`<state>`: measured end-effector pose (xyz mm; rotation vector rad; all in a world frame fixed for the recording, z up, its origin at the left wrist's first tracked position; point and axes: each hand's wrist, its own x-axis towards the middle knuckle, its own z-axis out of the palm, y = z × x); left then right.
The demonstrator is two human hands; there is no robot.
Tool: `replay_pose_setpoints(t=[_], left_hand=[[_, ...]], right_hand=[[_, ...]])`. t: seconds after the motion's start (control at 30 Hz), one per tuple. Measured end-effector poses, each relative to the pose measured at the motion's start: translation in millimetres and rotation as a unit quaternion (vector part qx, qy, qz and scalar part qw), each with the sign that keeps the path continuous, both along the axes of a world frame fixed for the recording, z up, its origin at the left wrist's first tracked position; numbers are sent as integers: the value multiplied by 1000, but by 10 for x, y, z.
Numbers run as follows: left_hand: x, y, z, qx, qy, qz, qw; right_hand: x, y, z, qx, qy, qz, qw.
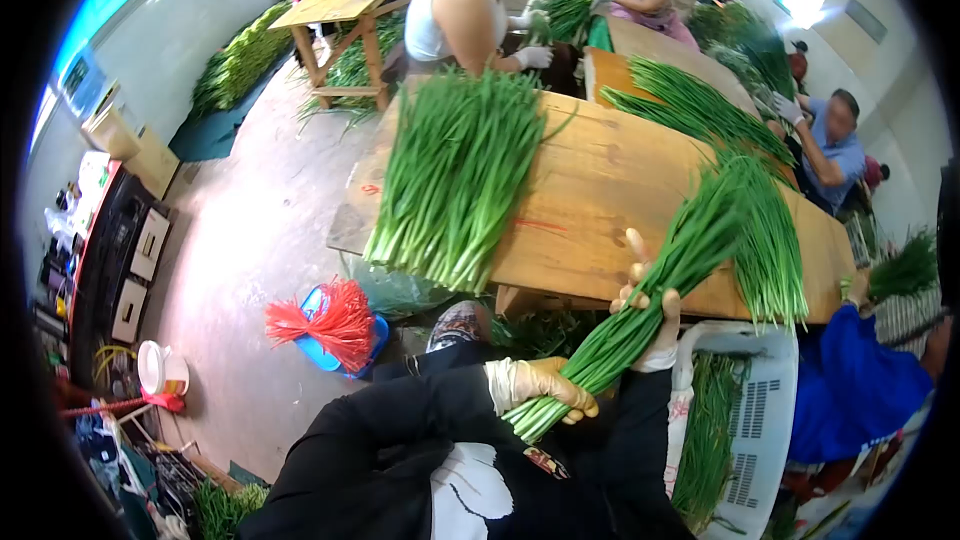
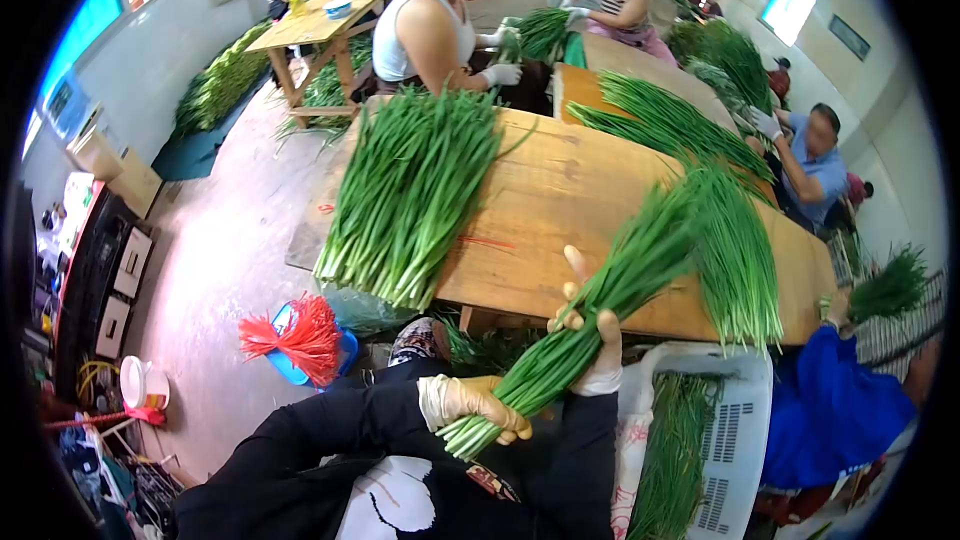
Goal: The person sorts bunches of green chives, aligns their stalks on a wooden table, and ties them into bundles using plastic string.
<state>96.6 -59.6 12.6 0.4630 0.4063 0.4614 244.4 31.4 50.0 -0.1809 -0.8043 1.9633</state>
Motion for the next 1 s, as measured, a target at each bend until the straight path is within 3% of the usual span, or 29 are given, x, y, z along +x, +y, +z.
replay_pose_setpoints(t=[0.1,0.17,0.23,0.3,0.37,0.43,0.53,0.6,0.63,0.73,0.77,0.87,0.9,1.0], left_hand=[[-333,111,325,40,11,94,995],[-635,271,502,221,143,194,945],[-924,321,864,256,88,329,905],[-1306,599,896,356,270,278,850],[-1644,835,753,351,369,226,830],[-1891,936,648,369,526,160,749],[-2052,913,453,370,541,143,742],[-2086,850,484,398,618,97,671],[-2106,822,525,398,616,93,674],[-2016,766,830,422,785,28,452],[-2014,792,850,424,783,24,456],[-2017,961,850,786,527,166,277],[-1989,1017,797,807,494,134,293],[-1963,1252,479,846,455,104,259]], right_hand=[[-424,221,370,-51,-134,-22,989],[-721,563,429,-46,-121,38,991],[-1153,770,643,-16,-81,117,990],[-1554,1034,607,-12,-52,120,991],[-1874,1276,469,-31,-3,186,982],[-2099,1412,289,-50,13,223,973],[-2260,1510,-14,-73,16,258,963],[-2320,1556,-172,-69,16,274,959],[-2333,1587,-251,-63,18,290,955],[-2362,1598,-323,-93,-10,273,957],[-2367,1609,-355,-107,-19,269,957],[-2386,1641,-353,-124,-70,251,958],[-2385,1625,-327,-135,-101,239,956],[-2425,1556,-261,-135,-134,213,959]])
